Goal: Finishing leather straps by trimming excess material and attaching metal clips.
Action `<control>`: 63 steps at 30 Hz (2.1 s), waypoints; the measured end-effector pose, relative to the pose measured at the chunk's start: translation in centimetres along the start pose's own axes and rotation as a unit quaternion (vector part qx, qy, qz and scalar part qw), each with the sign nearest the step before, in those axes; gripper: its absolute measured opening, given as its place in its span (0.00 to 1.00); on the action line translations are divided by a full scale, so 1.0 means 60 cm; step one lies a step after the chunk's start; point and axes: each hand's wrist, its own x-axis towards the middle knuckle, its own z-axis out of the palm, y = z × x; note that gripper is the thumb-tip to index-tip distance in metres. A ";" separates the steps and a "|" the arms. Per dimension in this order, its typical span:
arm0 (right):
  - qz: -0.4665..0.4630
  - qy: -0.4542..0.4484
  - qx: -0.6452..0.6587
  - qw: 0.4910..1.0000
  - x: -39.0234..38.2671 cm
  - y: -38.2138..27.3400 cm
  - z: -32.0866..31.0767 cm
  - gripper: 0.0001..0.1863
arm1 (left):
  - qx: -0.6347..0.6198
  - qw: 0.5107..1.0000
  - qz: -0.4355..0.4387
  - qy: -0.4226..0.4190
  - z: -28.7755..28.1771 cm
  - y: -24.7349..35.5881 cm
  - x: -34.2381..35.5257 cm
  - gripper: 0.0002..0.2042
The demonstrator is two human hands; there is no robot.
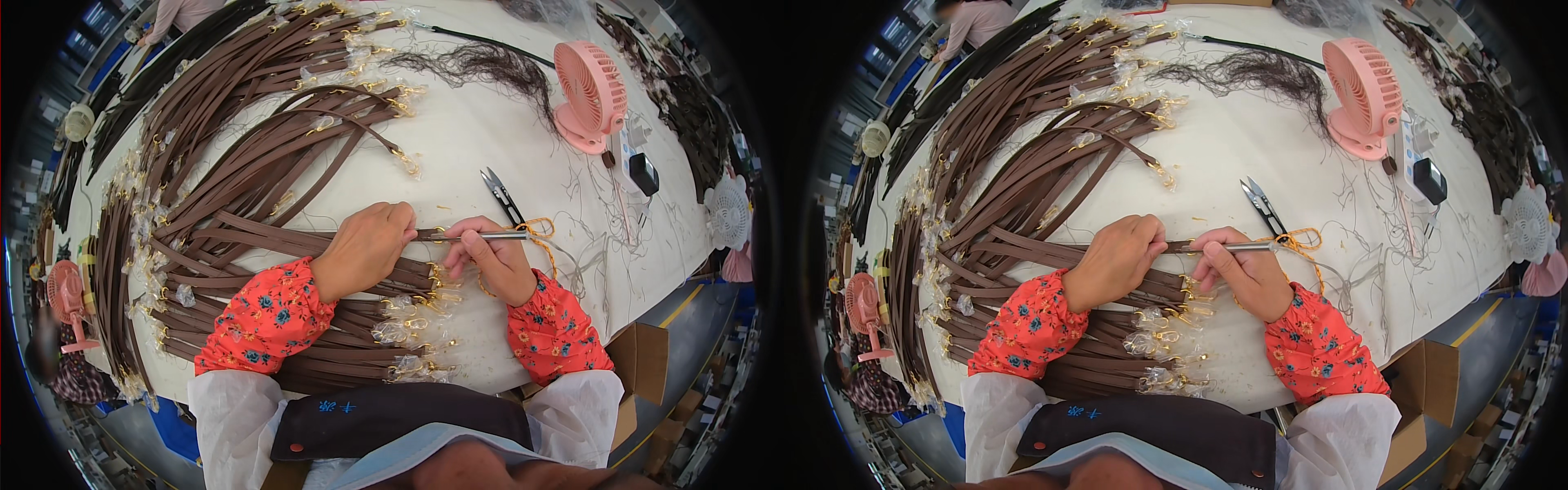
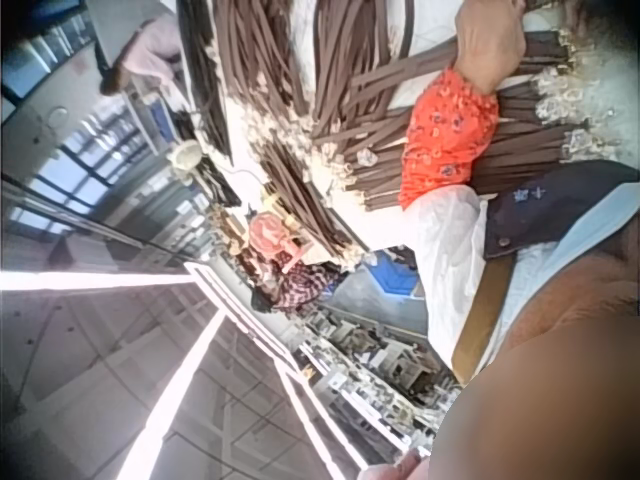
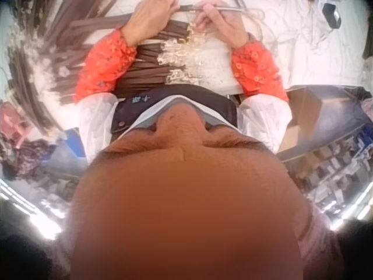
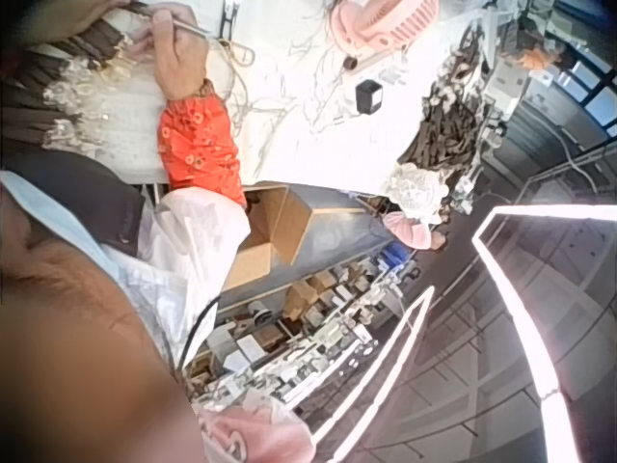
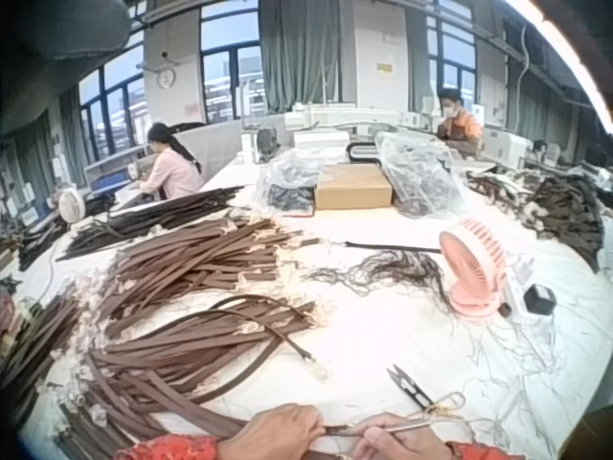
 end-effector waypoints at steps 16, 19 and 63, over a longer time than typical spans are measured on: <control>-0.101 0.042 -0.033 0.993 0.003 -0.001 0.002 0.14 | -0.061 0.998 0.017 0.016 -0.009 -0.014 -0.001 0.06; -0.108 0.057 -0.124 0.985 0.001 -0.006 0.005 0.13 | -0.111 0.986 -0.023 -0.122 -0.026 -0.010 0.001 0.06; -0.193 0.080 -0.312 0.927 0.010 -0.015 0.009 0.09 | 0.059 0.996 0.062 0.022 -0.044 -0.033 0.010 0.07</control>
